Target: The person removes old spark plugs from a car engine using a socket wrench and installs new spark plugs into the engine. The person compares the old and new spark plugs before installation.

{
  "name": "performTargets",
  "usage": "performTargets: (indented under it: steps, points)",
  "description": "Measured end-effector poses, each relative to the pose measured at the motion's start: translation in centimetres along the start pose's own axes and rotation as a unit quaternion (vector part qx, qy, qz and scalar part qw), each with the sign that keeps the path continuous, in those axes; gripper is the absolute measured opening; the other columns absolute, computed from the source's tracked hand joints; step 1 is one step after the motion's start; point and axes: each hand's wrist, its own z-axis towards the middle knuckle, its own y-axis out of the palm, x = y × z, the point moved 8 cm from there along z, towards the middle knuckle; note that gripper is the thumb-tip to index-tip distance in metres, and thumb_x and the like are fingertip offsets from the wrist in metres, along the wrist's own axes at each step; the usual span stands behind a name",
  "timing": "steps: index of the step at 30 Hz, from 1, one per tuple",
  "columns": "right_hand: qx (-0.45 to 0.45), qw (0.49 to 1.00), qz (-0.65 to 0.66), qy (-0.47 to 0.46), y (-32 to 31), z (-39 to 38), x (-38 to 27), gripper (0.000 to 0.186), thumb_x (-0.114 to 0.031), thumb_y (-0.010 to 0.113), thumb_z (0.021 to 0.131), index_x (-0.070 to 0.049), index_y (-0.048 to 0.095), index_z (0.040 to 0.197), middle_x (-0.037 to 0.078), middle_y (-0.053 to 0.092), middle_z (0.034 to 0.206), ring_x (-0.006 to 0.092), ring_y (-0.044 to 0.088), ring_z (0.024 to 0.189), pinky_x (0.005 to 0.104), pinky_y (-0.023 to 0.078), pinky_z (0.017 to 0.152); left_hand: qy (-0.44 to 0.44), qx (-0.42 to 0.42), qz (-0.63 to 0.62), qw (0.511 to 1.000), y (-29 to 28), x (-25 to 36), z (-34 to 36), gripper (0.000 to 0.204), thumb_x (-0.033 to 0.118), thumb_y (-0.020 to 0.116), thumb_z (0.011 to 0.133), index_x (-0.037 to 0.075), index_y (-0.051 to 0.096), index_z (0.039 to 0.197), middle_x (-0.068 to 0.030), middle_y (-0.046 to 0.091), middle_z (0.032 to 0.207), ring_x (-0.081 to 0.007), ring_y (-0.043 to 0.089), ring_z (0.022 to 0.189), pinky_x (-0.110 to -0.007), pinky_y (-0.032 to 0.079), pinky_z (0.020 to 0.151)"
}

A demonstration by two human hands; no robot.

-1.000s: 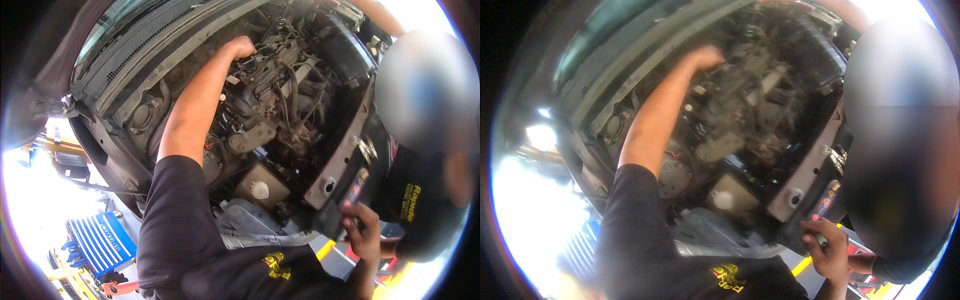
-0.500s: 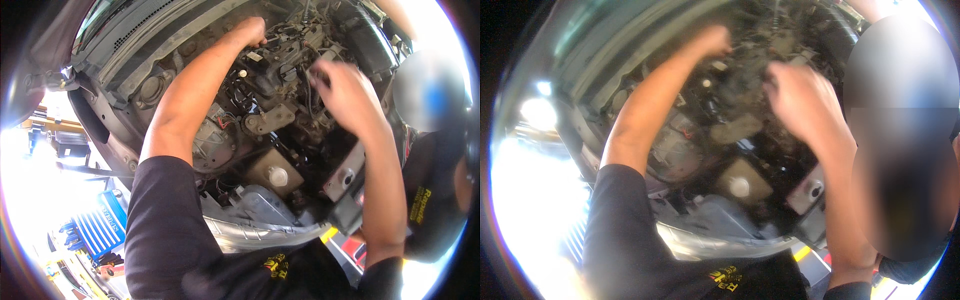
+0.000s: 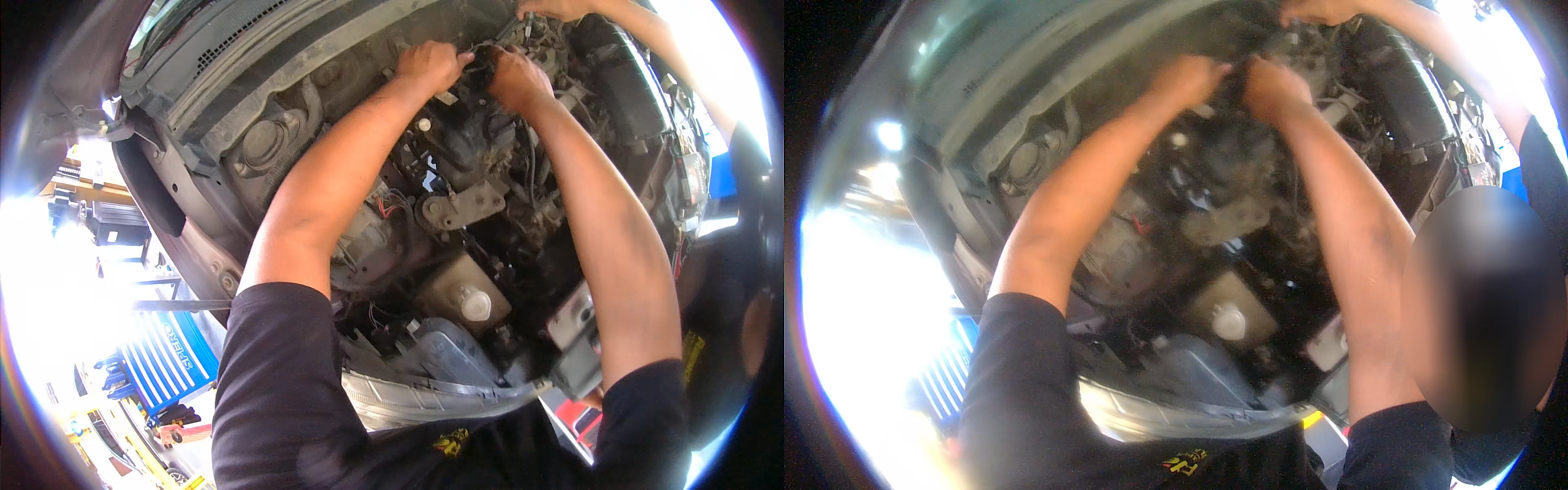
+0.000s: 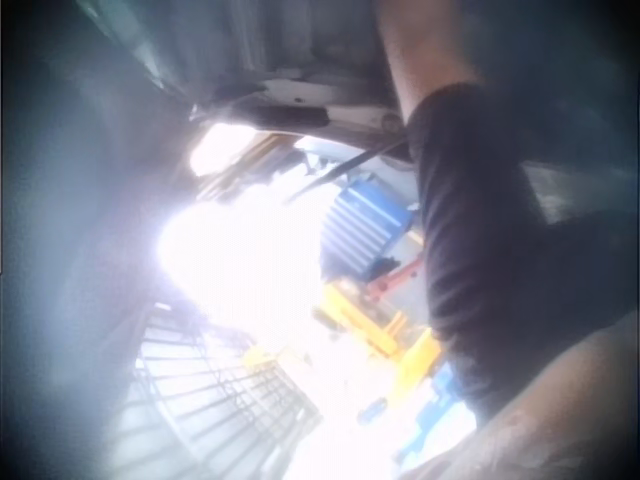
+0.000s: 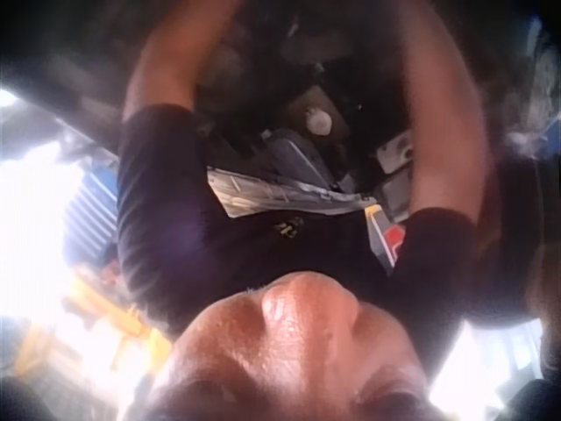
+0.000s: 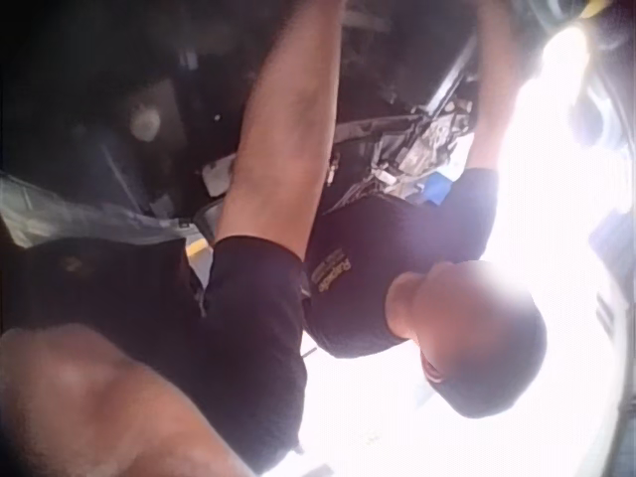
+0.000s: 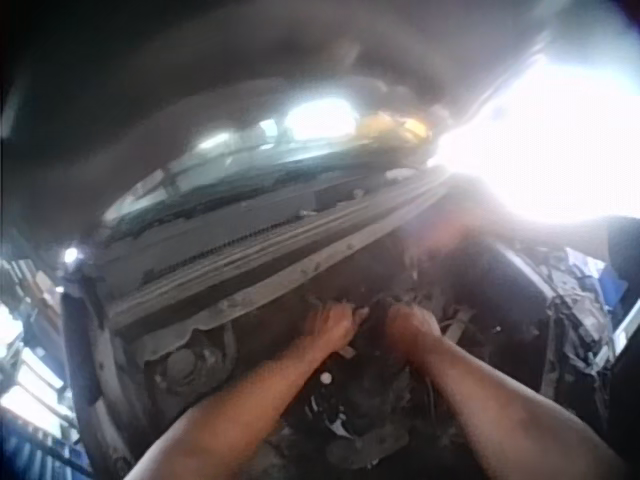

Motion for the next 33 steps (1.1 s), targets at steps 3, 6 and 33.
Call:
performTargets:
  steps: [3, 6, 33]
  points:
    - [0.019, 1.000, 0.003, 0.000, 0.4, 0.6, 0.3, 0.044, -0.014, 0.054, 0.084, -0.013, 0.055, 0.127, 0.017, 0.057, 0.127, 0.0363, 0.056, 0.117, 0.0456, 0.047, 0.096, 0.049, 0.017, -0.006, 0.999, 0.1, 0.6, 0.1, 0.038, 0.036, 0.049, 0.093, 0.007, 0.072, 0.103, -0.0167, 0.069, 0.106, -0.0343, 0.065, 0.104, -0.046, 0.051, 0.089]
    - [0.015, 1.000, 0.002, -0.006, 0.5, 0.8, -0.1, 0.040, -0.014, 0.052, 0.086, -0.011, 0.056, 0.125, 0.019, 0.056, 0.129, 0.0367, 0.056, 0.118, 0.0462, 0.047, 0.097, 0.034, -0.008, 0.024, 0.999, 0.5, 0.5, 0.1, 0.040, 0.038, 0.048, 0.094, 0.008, 0.070, 0.107, -0.0157, 0.069, 0.109, -0.0338, 0.064, 0.105, -0.044, 0.050, 0.090]
    - [0.071, 0.991, -0.094, -0.061, 2.4, 1.6, 0.0, 0.045, -0.022, 0.063, 0.088, -0.015, 0.050, 0.130, 0.018, 0.045, 0.129, 0.0398, 0.048, 0.122, 0.0466, 0.043, 0.102, -0.044, 0.066, -0.335, 0.939, -1.2, -3.1, 2.6, 0.030, 0.026, 0.057, 0.090, 0.000, 0.064, 0.103, -0.0199, 0.071, 0.088, -0.0281, 0.070, 0.087, -0.043, 0.054, 0.079]
